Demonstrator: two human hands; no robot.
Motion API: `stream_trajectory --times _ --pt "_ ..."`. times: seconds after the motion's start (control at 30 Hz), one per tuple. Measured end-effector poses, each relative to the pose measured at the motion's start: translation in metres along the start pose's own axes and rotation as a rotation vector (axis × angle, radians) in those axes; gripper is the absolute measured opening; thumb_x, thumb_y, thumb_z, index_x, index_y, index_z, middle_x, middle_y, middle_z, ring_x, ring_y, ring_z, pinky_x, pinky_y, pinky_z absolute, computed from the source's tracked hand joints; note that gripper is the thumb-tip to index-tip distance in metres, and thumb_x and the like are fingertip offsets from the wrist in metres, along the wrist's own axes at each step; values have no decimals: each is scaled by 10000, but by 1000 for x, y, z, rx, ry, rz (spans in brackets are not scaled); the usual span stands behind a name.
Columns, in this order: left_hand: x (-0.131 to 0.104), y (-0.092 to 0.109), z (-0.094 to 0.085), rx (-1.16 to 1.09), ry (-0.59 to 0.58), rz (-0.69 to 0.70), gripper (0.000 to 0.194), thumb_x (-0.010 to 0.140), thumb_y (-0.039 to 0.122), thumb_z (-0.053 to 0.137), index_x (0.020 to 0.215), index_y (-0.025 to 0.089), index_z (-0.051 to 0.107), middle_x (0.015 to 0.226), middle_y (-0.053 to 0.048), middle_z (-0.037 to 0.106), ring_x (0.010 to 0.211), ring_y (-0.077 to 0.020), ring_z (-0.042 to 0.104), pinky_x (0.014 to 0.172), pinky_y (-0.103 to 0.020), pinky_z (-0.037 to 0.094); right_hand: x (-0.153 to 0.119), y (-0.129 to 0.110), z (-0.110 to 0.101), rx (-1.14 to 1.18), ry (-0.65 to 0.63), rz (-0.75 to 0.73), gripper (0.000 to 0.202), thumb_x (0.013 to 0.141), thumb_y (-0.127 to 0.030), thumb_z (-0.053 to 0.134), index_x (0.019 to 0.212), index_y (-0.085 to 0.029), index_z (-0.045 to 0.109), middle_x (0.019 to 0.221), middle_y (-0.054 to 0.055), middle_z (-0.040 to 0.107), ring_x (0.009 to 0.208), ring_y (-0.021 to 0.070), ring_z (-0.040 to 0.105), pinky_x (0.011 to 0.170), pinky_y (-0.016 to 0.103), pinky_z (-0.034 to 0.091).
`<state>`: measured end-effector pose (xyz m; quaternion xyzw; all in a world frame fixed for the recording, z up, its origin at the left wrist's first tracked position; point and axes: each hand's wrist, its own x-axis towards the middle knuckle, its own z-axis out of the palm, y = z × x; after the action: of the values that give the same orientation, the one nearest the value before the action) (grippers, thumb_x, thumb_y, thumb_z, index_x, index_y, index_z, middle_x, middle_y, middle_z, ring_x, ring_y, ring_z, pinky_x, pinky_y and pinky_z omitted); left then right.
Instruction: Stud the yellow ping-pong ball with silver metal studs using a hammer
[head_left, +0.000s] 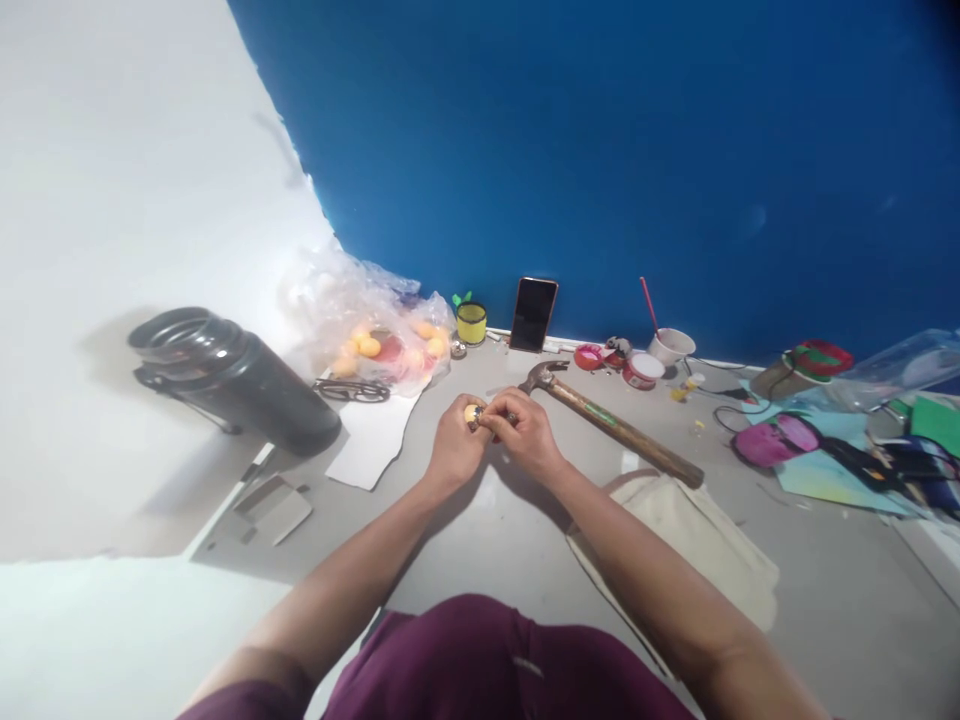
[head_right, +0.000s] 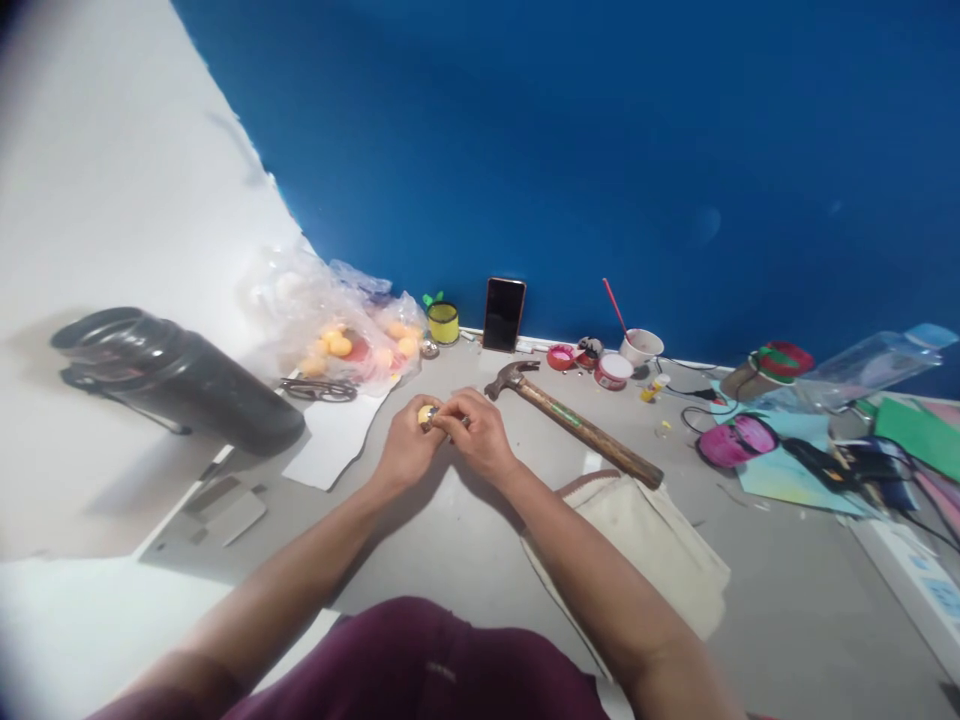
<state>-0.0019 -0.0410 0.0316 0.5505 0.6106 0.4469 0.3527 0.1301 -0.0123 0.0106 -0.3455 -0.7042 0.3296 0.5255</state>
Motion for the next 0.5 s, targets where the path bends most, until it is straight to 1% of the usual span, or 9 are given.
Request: stream_trajectory --times 0.13,0.2,0.27,0.33,0.37,0.4,0.43,0.5 --pt "3 -4 0 -100 -32 -54 160 687 183 626 844 184 598 657 49 570 570 -106 469 563 -234 385 2 -4 -1 4 -4 43 137 859 -260 706 731 -213 687 751 1 632 740 159 584 701 276 463" --pt "6 -4 -1 -167 -62 -96 193 662 186 637 853 179 611 637 53 562 533 -93 446 532 -227 371 6 -3 -10 -31 -6 58 149 873 -296 689 749 -212 691 756 3 644 734 161 591 695 274 466" --pt "8 -3 -2 -266 -86 -167 261 644 202 659 901 173 620 612 59 550 500 -85 432 500 -224 355 13 0 -26 -152 24 84 207 914 -325 630 753 -206 681 765 14 651 733 165 595 704 280 469" --pt "8 1 -3 -400 -104 -232 367 625 201 687 982 173 607 617 65 559 478 -76 428 478 -216 337 20 6 -48 -394 64 144 233 942 -333 591 776 -194 677 823 44 670 784 182 605 762 301 473" --pt "8 2 -4 -470 -119 -249 409 613 195 706 1005 177 591 639 63 577 476 -70 432 472 -209 328 23 11 -60 -552 52 197 191 934 -334 614 842 -188 696 914 70 691 866 202 617 813 317 472" --pt "8 4 -6 -537 -137 -253 435 601 190 728 1009 182 575 676 55 601 479 -63 440 469 -203 320 26 15 -71 -729 30 260 186 908 -359 667 952 -184 714 1034 102 698 987 239 613 873 343 464" --pt "8 6 -7 -591 -156 -250 448 588 186 750 994 187 563 724 43 627 484 -55 450 466 -198 315 27 20 -80 -898 -10 339 275 878 -394 714 1046 -177 715 1142 139 680 1090 283 589 908 374 455" --pt "8 7 -8 -649 -182 -247 436 567 185 782 937 187 551 766 33 640 480 -43 450 457 -193 305 28 30 -94 -1108 -158 503 375 862 -447 736 1115 -172 709 1216 171 651 1183 332 551 919 407 448"
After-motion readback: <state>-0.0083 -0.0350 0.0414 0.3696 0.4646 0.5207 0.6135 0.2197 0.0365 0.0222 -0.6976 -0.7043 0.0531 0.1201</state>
